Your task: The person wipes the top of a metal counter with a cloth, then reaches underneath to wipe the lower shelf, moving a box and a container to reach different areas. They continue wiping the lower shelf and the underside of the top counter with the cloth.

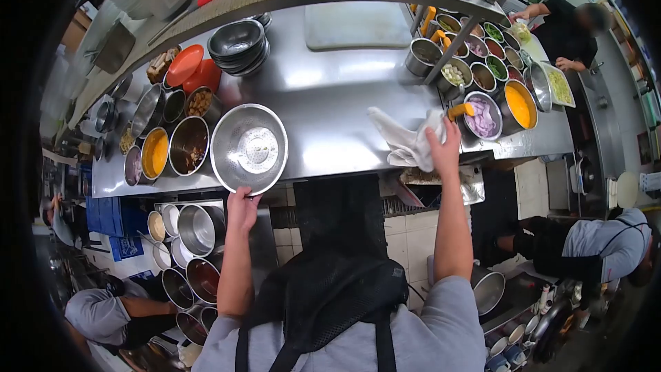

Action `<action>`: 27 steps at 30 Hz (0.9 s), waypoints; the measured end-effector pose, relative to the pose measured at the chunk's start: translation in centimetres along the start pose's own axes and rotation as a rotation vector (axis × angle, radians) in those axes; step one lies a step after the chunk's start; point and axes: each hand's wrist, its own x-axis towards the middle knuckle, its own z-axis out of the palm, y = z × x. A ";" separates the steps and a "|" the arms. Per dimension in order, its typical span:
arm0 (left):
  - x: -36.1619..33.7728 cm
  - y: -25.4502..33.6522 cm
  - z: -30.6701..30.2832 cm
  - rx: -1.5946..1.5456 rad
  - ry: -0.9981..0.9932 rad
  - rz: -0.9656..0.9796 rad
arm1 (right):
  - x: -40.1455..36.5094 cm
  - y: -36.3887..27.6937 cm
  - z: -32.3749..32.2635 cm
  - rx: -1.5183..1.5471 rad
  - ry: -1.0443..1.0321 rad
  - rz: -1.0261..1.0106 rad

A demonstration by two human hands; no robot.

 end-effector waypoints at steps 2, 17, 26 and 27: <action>1.0 -0.2 1.3 -0.065 0.040 0.050 | -0.1 1.0 4.5 -0.062 0.044 0.010; -2.9 -0.5 3.1 0.244 0.034 -0.285 | 11.5 -19.5 30.1 -0.353 -0.251 -0.568; -0.1 -4.0 -2.9 0.630 0.067 -0.345 | 4.6 -12.6 23.2 -0.093 -0.431 -0.931; 0.1 -3.3 -1.5 0.667 0.105 -0.339 | 4.4 -10.4 21.7 -0.148 -0.382 -0.856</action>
